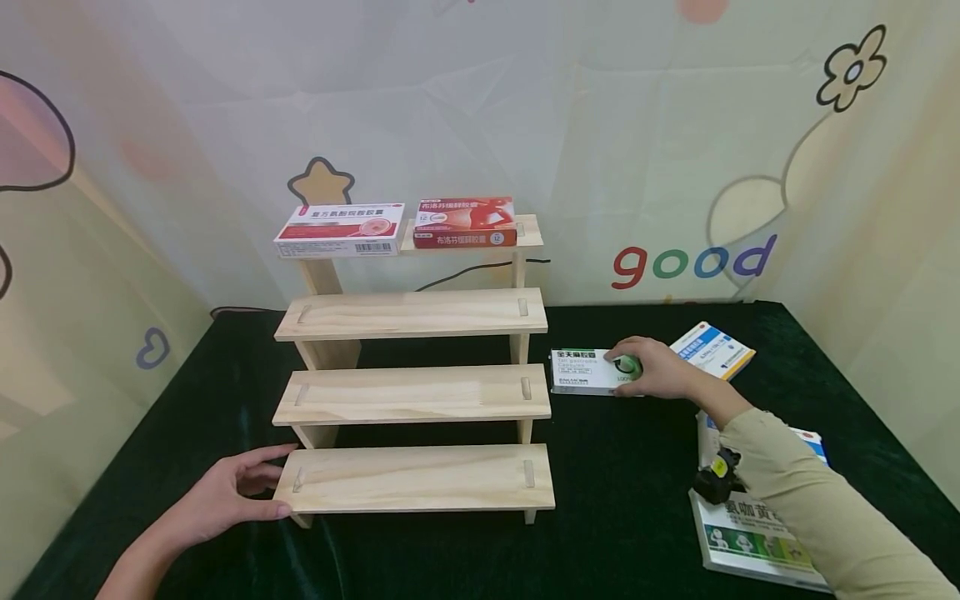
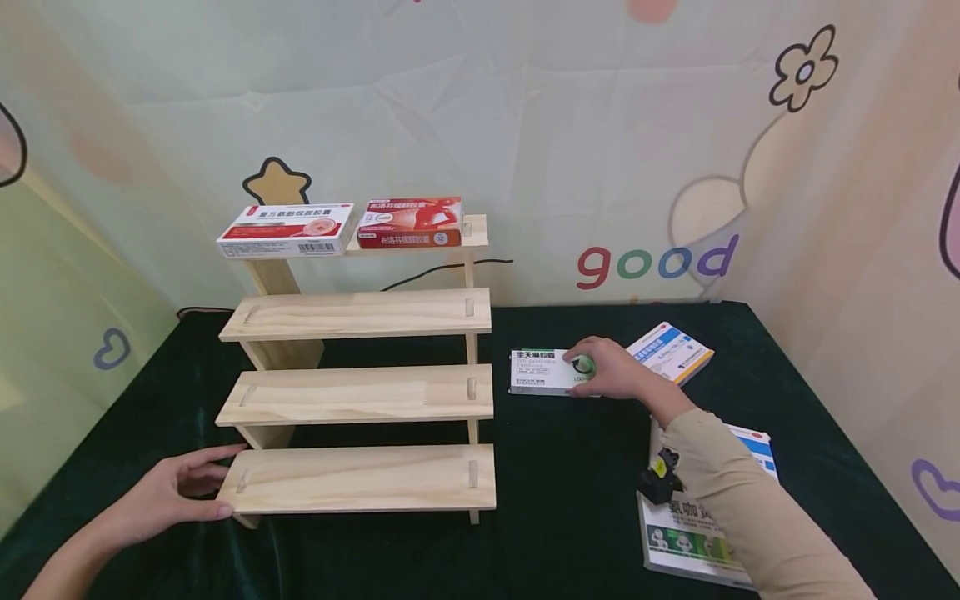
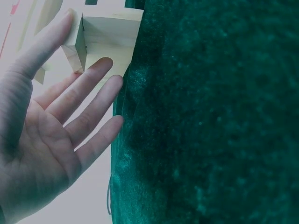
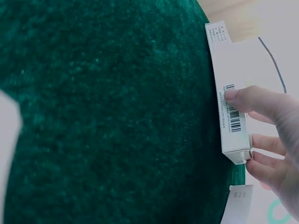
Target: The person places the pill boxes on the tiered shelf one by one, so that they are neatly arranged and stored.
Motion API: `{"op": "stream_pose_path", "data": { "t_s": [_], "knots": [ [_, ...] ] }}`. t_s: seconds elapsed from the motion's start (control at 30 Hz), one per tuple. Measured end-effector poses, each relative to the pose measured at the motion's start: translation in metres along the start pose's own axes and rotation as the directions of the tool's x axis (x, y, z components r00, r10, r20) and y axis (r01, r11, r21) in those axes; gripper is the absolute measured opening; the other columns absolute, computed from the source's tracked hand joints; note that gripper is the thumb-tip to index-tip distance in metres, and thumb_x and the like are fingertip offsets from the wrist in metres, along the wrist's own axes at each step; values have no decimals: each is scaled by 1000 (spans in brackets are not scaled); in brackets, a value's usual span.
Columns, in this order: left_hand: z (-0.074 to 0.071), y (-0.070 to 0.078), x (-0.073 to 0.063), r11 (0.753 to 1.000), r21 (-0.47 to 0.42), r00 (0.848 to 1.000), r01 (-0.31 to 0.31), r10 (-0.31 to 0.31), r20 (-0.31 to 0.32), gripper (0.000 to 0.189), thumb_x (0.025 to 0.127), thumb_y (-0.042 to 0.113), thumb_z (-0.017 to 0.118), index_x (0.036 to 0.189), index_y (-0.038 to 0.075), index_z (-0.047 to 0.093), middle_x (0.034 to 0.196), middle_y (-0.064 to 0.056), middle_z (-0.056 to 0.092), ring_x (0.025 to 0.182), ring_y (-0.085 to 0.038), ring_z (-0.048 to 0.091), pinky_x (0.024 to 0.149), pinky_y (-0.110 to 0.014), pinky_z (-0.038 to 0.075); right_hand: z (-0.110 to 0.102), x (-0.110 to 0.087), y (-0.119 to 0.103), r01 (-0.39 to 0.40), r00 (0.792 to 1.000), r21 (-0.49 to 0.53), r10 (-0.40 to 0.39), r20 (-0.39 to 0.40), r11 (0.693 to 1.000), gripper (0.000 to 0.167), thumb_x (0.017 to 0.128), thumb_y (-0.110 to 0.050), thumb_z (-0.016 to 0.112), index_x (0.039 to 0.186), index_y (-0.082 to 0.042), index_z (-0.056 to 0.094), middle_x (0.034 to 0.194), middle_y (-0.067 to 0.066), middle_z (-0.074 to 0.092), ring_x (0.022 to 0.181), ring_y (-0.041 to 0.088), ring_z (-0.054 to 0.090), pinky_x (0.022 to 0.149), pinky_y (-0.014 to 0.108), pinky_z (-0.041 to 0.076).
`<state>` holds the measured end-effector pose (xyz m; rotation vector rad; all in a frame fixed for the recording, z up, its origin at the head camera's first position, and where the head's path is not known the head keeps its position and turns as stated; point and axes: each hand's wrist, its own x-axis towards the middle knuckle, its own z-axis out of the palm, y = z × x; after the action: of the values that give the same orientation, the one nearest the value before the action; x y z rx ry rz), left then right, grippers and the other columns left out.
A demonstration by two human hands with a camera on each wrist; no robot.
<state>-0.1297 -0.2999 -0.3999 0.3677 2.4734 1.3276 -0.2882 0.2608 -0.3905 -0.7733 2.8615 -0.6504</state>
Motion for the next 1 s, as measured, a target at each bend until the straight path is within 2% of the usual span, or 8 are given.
{"op": "stream_pose_path", "data": {
  "t_s": [0.27,0.4,0.7,1.0],
  "knots": [
    [-1,-1,0,1000,4,1000,-15,15,7,69,82,16,67,133,-12,31,111,-26,59,99,-34,58,81,-55,45,-11,-4,-4,-22,1000,-12,22,-12,1000,47,74,-22,74,115,-5,59,123,22,48,109,37,44,91,56,36],
    [-1,0,1,1000,5,1000,-20,20,11,68,82,16,66,133,-12,31,111,-26,60,98,-29,59,81,-53,46,-19,-7,-7,-5,1000,-23,4,-17,1000,47,74,-21,74,115,-6,59,123,22,49,108,36,45,89,55,37],
    [-1,-1,0,1000,-5,1000,-21,21,13,68,82,15,66,133,-13,30,111,-26,59,100,-36,58,81,-53,47,-27,-12,-16,21,999,-39,-22,-26,999,47,74,-21,74,115,-6,59,122,21,49,108,35,45,88,53,39],
    [1,-2,0,1000,-14,1000,-19,19,7,70,82,15,66,134,-13,29,113,-27,58,100,-36,58,81,-52,47,-39,-20,-27,68,996,-56,-72,-60,996,47,75,-23,74,115,-6,59,122,20,50,105,34,45,86,52,41]
  ]
}}
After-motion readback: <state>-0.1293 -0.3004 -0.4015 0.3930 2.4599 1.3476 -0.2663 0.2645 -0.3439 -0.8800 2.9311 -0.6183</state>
